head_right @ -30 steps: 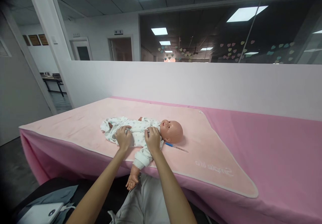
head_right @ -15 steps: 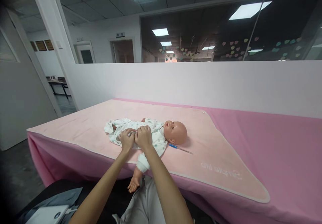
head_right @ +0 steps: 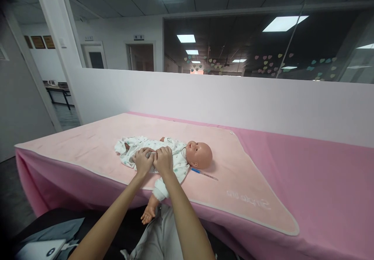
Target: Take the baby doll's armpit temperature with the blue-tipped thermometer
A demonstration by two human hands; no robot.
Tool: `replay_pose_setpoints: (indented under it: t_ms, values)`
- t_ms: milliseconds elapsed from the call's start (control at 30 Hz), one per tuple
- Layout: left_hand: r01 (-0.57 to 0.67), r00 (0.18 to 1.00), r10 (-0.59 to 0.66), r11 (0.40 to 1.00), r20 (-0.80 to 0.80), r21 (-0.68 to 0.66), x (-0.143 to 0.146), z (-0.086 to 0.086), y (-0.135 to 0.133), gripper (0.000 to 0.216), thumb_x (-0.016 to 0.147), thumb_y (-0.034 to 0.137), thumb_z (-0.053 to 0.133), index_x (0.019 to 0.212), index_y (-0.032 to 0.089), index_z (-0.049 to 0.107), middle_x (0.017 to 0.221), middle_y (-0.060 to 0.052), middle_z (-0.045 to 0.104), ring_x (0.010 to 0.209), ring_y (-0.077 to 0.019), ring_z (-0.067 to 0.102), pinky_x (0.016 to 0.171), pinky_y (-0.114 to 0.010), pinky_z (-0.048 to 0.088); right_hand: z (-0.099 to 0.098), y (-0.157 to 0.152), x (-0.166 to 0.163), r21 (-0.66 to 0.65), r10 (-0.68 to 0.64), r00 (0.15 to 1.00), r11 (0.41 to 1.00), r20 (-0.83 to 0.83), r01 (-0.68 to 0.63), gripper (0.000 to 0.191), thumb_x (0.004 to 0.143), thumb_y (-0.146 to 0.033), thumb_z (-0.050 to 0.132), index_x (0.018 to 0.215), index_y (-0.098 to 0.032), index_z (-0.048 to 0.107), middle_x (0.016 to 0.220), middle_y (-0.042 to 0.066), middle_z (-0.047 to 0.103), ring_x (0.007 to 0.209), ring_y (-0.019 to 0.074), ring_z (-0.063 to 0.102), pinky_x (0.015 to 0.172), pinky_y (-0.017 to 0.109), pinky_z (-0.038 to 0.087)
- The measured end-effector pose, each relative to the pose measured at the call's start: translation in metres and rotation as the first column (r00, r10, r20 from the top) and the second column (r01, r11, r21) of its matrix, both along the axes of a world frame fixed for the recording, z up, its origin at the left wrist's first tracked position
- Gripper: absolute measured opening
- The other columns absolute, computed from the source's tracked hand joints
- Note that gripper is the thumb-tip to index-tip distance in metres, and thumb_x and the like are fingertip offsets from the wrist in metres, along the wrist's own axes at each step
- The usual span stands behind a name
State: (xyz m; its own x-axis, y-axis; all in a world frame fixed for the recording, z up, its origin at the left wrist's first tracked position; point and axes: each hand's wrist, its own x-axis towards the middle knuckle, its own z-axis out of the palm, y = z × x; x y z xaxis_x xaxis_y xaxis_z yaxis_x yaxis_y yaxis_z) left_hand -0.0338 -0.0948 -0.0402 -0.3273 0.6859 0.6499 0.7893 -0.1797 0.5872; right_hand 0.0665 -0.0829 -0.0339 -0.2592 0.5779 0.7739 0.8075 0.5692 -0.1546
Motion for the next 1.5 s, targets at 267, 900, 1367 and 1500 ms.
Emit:
replay_pose_setpoints:
  t_ms: [267,900,1367,1500]
  values:
    - [-0.019,1.000,0.019,0.999,0.007,-0.034,0.0009,0.0025,-0.0025,0.018,0.073,0.018,0.049,0.077,0.024,0.066,0.092,-0.004,0.062,0.094,-0.0259,0.048,0.083,-0.040,0.028,0.0004,-0.0007,0.0008,-0.003,-0.012,1.000,1.000,0.000,0.012,0.013,0.081,-0.017,0.047,0.072,-0.019,0.056,0.077,0.004,0.057,0.079,0.0179,0.047,0.082,0.032,0.035]
    - [0.004,1.000,-0.005,0.997,-0.019,-0.075,-0.0012,-0.0027,0.0014,0.019,0.074,0.019,0.045,0.083,0.022,0.062,0.096,-0.005,0.060,0.096,-0.0257,0.045,0.084,-0.040,0.025,0.0009,-0.0017,0.0002,-0.004,-0.014,1.000,1.000,-0.013,0.014,0.014,0.082,-0.018,0.046,0.071,-0.019,0.055,0.076,0.003,0.057,0.077,0.0174,0.047,0.080,0.031,0.035]
    - [0.038,0.997,-0.032,0.996,0.073,-0.080,-0.0037,-0.0028,0.0053,0.017,0.072,0.017,0.044,0.071,0.022,0.060,0.091,-0.004,0.061,0.096,-0.0261,0.047,0.083,-0.041,0.027,0.0002,-0.0003,0.0024,-0.014,0.007,1.000,1.000,-0.010,-0.007,0.018,0.087,-0.021,0.042,0.074,-0.020,0.055,0.077,0.003,0.059,0.076,0.0167,0.049,0.079,0.031,0.035]
    - [0.052,0.984,-0.046,0.998,0.171,-0.029,-0.0043,-0.0022,0.0046,0.020,0.073,0.017,0.041,0.070,0.023,0.061,0.089,-0.003,0.062,0.095,-0.0244,0.050,0.086,-0.040,0.026,0.0012,-0.0014,0.0020,-0.020,0.006,1.000,1.000,-0.023,-0.007,0.019,0.087,-0.021,0.041,0.075,-0.020,0.056,0.077,0.003,0.060,0.076,0.0164,0.050,0.079,0.030,0.035]
